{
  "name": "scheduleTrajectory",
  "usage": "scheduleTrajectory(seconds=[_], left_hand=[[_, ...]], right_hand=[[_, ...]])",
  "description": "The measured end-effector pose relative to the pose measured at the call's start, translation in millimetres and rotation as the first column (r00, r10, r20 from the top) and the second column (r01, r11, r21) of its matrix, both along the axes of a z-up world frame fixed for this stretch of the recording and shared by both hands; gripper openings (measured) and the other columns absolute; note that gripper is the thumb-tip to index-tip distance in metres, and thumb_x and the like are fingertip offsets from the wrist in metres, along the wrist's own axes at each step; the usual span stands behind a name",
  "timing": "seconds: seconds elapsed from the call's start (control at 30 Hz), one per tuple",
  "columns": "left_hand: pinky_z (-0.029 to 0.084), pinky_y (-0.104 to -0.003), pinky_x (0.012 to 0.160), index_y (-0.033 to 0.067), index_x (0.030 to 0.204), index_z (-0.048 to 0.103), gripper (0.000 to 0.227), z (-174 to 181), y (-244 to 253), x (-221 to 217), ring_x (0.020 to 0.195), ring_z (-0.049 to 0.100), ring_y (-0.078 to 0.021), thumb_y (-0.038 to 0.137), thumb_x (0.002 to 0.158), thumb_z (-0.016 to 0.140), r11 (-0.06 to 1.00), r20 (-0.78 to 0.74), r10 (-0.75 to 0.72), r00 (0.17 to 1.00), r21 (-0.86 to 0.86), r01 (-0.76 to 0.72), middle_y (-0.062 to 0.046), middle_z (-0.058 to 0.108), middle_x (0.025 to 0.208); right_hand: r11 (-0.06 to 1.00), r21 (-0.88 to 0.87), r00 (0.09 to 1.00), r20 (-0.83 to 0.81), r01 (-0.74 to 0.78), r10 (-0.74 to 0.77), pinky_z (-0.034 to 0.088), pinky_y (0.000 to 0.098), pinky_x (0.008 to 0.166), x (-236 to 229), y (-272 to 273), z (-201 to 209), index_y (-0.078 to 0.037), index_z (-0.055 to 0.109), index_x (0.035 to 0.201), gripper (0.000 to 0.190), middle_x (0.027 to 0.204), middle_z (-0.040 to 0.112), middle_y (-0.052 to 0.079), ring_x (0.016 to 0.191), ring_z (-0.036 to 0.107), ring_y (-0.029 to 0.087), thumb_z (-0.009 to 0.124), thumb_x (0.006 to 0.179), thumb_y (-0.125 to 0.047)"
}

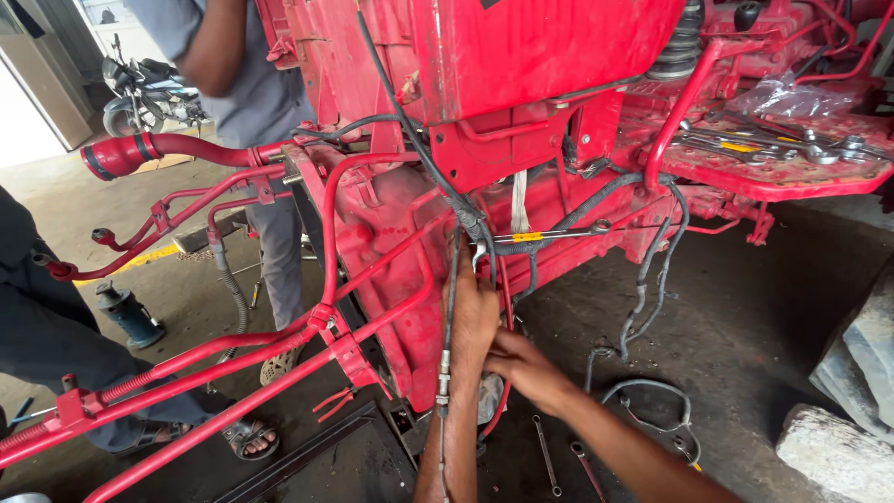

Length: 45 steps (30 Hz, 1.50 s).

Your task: The person uses a wrench to tighten or loosen bolts on a red machine, likely an engine or pump. They adjust their grip and reposition the wrench multiple times while working on the same area.

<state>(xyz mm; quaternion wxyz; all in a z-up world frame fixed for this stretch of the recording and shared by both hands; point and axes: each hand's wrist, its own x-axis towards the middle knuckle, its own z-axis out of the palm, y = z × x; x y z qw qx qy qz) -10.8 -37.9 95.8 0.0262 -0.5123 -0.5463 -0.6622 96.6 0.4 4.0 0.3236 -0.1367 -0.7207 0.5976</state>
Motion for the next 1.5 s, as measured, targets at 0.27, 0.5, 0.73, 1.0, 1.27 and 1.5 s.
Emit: scheduleTrajectory(seconds=[0.27,0.5,0.73,1.0,1.27,1.5], left_hand=[[0.060,-0.051,0.085,0.0130,0.160,0.030,0.071,30.6,-22.0,8.8,0.108,0.070,-0.0436,0.009,0.091,0.047,0.968,0.200,-0.013,0.980,-0.241,0.062,-0.016,0.058,0.145],[0.055,-0.052,0.090,0.0117,0.157,0.033,0.065,36.1,-24.5,0.7,0.110,0.066,-0.0454,0.047,0.103,0.044,0.887,0.031,0.083,0.996,-0.458,-0.059,-0.024,0.065,0.127],[0.055,-0.050,0.092,0.0011,0.148,0.045,0.061,18.0,-13.2,-23.7,0.121,0.061,-0.0422,0.010,0.088,0.056,0.921,-0.389,0.135,0.911,-0.290,-0.260,-0.024,0.052,0.147],[0.059,-0.048,0.085,-0.0023,0.144,0.049,0.058,18.4,-10.1,-30.2,0.116,0.066,-0.0378,0.011,0.089,0.060,0.892,-0.581,0.169,0.796,-0.254,-0.374,-0.023,0.056,0.143],[0.060,-0.047,0.074,-0.0015,0.143,0.050,0.057,25.8,-36.8,-2.2,0.105,0.068,-0.0387,0.012,0.089,0.059,0.900,-0.467,0.260,0.845,-0.199,-0.387,-0.021,0.055,0.145],[0.043,-0.048,0.112,0.0016,0.141,0.052,0.063,2.1,-40.3,86.8,0.129,0.055,-0.0409,-0.001,0.079,0.062,0.992,-0.482,0.075,0.873,0.128,-0.014,-0.022,0.056,0.143]], right_hand=[[0.999,0.001,0.996,-0.074,-0.046,0.046,0.054,0.0307,0.090,-4.2,-19.5,-15.8,0.002,0.059,0.132,0.037,0.111,0.070,0.004,0.100,0.066,0.013,0.058,0.095,-0.004],[0.906,-0.085,0.902,-0.094,0.414,-0.421,0.031,0.0220,0.044,42.9,-49.8,-12.4,-0.009,0.065,0.119,0.026,0.066,0.043,-0.007,0.053,0.038,0.003,0.051,0.106,-0.026],[0.755,0.059,0.754,-0.144,0.653,-0.641,0.031,0.0247,0.042,78.1,-16.8,49.0,-0.005,0.061,0.115,0.024,0.060,0.042,-0.005,0.048,0.039,0.005,0.057,0.103,-0.025],[0.618,-0.288,0.532,-0.324,0.732,-0.782,0.028,0.0271,0.038,79.4,52.8,88.6,-0.009,0.060,0.122,0.030,0.062,0.045,-0.008,0.045,0.036,0.005,0.063,0.100,-0.028],[0.836,-0.400,0.713,-0.451,0.376,-0.537,0.025,0.0269,0.038,64.5,98.6,117.3,-0.007,0.062,0.097,0.020,0.055,0.038,-0.005,0.041,0.031,0.006,0.061,0.105,-0.025],[0.804,-0.289,0.723,-0.353,0.520,-0.594,0.026,0.0265,0.037,66.0,98.0,118.4,-0.008,0.063,0.094,0.020,0.055,0.039,-0.005,0.041,0.031,0.005,0.058,0.104,-0.024]])
